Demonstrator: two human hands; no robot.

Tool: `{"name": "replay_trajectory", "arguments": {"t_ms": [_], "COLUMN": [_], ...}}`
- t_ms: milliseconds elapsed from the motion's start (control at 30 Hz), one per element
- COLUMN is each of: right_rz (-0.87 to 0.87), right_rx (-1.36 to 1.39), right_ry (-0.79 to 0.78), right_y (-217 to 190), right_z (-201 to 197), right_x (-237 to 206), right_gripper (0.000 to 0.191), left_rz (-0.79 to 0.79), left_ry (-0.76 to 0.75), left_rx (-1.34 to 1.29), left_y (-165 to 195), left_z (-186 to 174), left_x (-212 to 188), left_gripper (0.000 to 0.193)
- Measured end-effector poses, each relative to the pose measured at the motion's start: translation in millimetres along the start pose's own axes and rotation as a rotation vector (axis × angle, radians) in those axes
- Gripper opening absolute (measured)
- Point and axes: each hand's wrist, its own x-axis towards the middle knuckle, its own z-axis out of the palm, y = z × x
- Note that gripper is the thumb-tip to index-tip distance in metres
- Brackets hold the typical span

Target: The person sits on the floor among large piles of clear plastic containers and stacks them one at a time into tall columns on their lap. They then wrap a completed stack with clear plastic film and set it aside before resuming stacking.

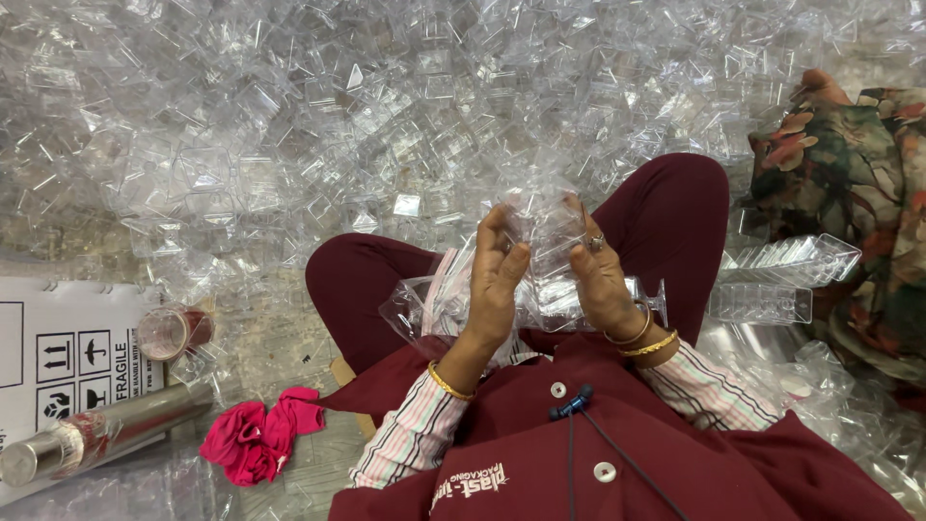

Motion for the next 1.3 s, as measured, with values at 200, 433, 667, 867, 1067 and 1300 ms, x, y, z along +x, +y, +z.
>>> {"name": "replay_trajectory", "arguments": {"t_ms": [200, 433, 667, 867, 1067, 1300], "right_rz": [0.011, -0.090, -0.226, -0.270, -0.339, -0.517], "right_rx": [0.237, 0.330, 0.381, 0.390, 0.104, -0.180], "right_ry": [0.130, 0.186, 0.390, 0.431, 0.480, 0.336], "right_y": [-17, -72, -75, -37, -55, -112], "right_z": [2, -27, -72, -117, -109, -66], "right_x": [13, 14, -12, -37, -29, 1], "right_gripper": [0.075, 0.067, 0.040, 0.036, 0.058, 0.071], "left_rz": [-0.168, -0.072, -0.057, -0.213, -0.282, -0.176], "left_ry": [-0.086, -0.538, -0.666, -0.610, -0.496, -0.022], "left_rx": [0.223, 1.012, 1.511, 1.479, 1.215, 0.283], "left_y": [-11, -16, -45, -44, -52, -3], "left_z": [-22, -21, 9, 25, 6, -56], "left_x": [-7, -25, -25, -24, -13, 31], "left_gripper": [0.053, 0.088, 0.106, 0.093, 0.084, 0.062]}}
